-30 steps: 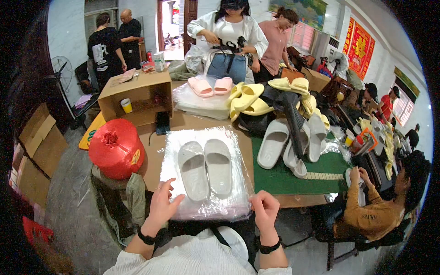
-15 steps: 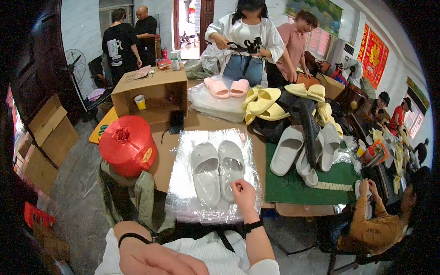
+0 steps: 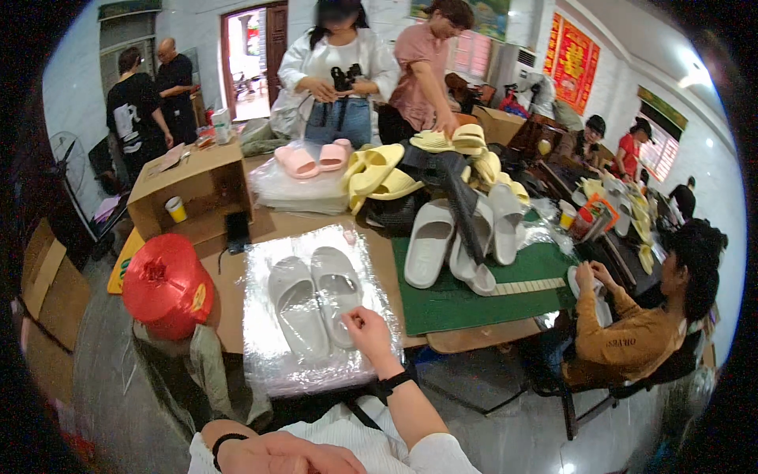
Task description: The recorder is seen checking and putting various pairs of sandals into plastic bags for packaging in a shoe factory.
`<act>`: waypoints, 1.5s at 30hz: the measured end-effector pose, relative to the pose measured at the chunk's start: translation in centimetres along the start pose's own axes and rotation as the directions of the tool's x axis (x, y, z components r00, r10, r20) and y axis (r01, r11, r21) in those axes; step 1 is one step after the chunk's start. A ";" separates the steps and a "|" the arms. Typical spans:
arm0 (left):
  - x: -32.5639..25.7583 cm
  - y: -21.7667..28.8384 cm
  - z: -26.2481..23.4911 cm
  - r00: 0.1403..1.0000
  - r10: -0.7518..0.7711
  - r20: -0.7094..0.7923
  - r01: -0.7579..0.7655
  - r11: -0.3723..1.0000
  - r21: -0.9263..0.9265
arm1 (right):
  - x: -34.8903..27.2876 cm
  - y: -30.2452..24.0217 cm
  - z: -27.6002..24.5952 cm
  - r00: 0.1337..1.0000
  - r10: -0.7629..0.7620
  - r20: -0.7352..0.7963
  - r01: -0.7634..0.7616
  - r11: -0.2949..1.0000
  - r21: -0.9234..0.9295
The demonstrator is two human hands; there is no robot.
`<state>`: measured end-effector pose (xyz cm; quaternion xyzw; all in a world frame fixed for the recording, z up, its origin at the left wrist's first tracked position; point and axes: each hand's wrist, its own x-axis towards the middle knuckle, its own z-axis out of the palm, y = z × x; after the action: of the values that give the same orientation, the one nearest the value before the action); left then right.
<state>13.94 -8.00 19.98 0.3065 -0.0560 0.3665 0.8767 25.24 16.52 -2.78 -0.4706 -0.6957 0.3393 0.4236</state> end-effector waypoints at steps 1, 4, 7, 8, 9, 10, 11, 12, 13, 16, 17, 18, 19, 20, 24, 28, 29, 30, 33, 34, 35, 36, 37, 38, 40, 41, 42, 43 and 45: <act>0.3 -0.3 -0.2 1.000 -0.013 0.012 0.013 1.000 -0.009 | 0.0 0.0 -0.1 1.000 0.008 -0.016 -0.009 1.000 -0.009; 1.0 -1.1 -0.6 0.987 -0.093 -0.128 0.065 0.977 -0.204 | 0.1 0.4 -0.1 1.000 -0.025 -0.014 0.025 1.000 0.014; 1.7 -1.4 -0.6 0.993 -0.083 -0.089 0.063 0.975 -0.211 | 0.4 0.3 -0.1 1.000 -0.025 -0.014 0.025 1.000 0.004; 1.7 -1.2 -0.5 0.992 -0.086 -0.092 0.063 0.972 -0.224 | 0.4 0.6 -0.1 0.999 -0.031 -0.014 0.031 0.999 0.017; 1.6 -0.8 -0.3 0.990 -0.108 -0.086 0.088 0.975 -0.203 | 0.4 0.5 -0.1 1.000 -0.022 -0.010 0.022 1.000 0.017; 1.5 -0.5 -0.2 0.988 -0.130 -0.082 0.113 0.977 -0.181 | 0.4 0.4 0.0 1.000 -0.006 -0.003 0.006 1.000 0.013; 1.3 -0.3 0.0 0.988 -0.131 -0.087 0.113 0.975 -0.190 | 0.5 0.4 0.0 1.000 0.009 0.004 -0.009 1.000 0.008; 1.3 -0.1 0.0 0.986 -0.142 -0.086 0.122 0.971 -0.203 | 0.6 0.5 -0.1 1.000 0.011 0.010 -0.011 1.000 0.014; 1.3 0.1 0.0 0.985 -0.153 -0.085 0.132 0.967 -0.216 | 0.6 0.5 -0.1 1.000 0.023 0.006 -0.023 1.000 0.011; 1.3 0.3 -0.1 0.979 -0.197 -0.046 0.183 0.960 -0.211 | 1.0 0.8 0.1 1.000 -0.023 -0.012 0.023 1.000 -0.011; 1.4 0.4 -0.1 0.978 -0.203 -0.046 0.188 0.957 -0.221 | 1.1 1.0 0.0 1.000 -0.012 -0.014 0.011 1.000 -0.013; 1.4 0.6 0.2 0.980 -0.195 -0.030 0.186 0.966 -0.178 | 1.0 0.6 -0.1 1.000 -0.014 -0.006 0.014 1.000 -0.014; 1.4 0.6 0.4 0.982 -0.188 -0.013 0.184 0.974 -0.133 | 0.9 0.4 -0.1 1.000 -0.017 0.001 0.017 1.000 -0.014; 1.3 0.2 0.2 0.981 -0.191 -0.017 0.187 0.973 -0.137 | 0.8 0.5 0.0 1.000 -0.011 0.001 0.011 1.000 -0.011; 1.2 -0.3 -0.3 0.988 -0.148 0.052 0.154 0.979 -0.135 | 0.6 0.9 -0.1 1.000 -0.022 -0.022 0.022 1.000 0.004; 1.1 -1.1 -0.3 0.991 -0.100 0.093 0.114 0.982 -0.152 | 0.3 0.3 -0.3 1.000 -0.001 0.000 0.001 1.000 0.015; 1.0 -1.1 -0.1 0.991 -0.099 0.095 0.113 0.981 -0.155 | 0.2 0.4 -0.2 1.000 0.001 0.001 -0.001 1.000 0.012; 1.0 -1.0 0.1 0.989 -0.134 0.060 0.143 0.970 -0.197 | 0.2 0.5 -0.2 1.000 -0.017 -0.007 0.017 1.000 0.007; 0.9 -0.5 0.9 0.975 -0.221 -0.010 0.207 0.929 -0.306 | 0.3 0.4 -0.3 1.000 -0.016 -0.005 0.016 1.000 -0.010; 0.8 -0.3 0.9 0.961 -0.272 -0.048 0.236 0.899 -0.368 | 0.3 0.2 -0.3 1.000 0.001 0.007 -0.001 1.000 -0.017; 0.7 -0.3 0.7 0.960 -0.275 -0.046 0.238 0.895 -0.378 | 0.3 0.3 -0.2 1.000 0.011 0.007 -0.011 1.000 -0.021; 0.6 -0.3 0.4 0.961 -0.276 -0.033 0.245 0.896 -0.371 | 0.5 0.4 -0.2 1.000 -0.002 0.005 0.002 1.000 -0.028; 0.4 -0.4 0.2 0.961 -0.276 -0.019 0.251 0.897 -0.365 | 0.6 0.5 -0.2 1.000 -0.015 0.003 0.015 0.999 -0.034; -0.2 -1.8 -0.5 0.981 -0.193 0.013 0.182 0.896 -0.405 | 0.7 0.6 -0.2 1.000 -0.006 0.004 0.006 0.999 -0.037; -0.7 -1.9 -1.5 0.976 -0.217 0.015 0.206 0.898 -0.390 | 0.8 0.6 -0.1 0.996 -0.080 -0.042 0.079 0.997 -0.014; -0.9 -1.8 -2.0 0.970 -0.243 0.017 0.232 0.900 -0.369 | 0.8 0.6 -0.1 0.996 -0.076 -0.037 0.076 0.997 -0.011; -0.9 -1.6 -2.5 0.972 -0.235 0.006 0.221 0.904 -0.367 | 0.8 0.5 0.0 0.997 -0.064 -0.039 0.064 0.998 -0.010; -0.8 -1.3 -3.3 0.971 -0.236 -0.033 0.202 0.889 -0.412 | 0.9 0.4 0.1 0.998 -0.054 -0.040 0.054 0.999 -0.007; -0.6 -0.1 -5.1 0.967 -0.226 -0.119 0.139 0.857 -0.496 | 0.9 0.8 0.4 0.999 -0.043 0.003 0.043 0.999 -0.003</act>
<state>12.98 -5.45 15.61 0.0487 -0.0401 0.2808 0.9577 24.96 17.56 -3.40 -0.4558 -0.7067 0.3296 0.4291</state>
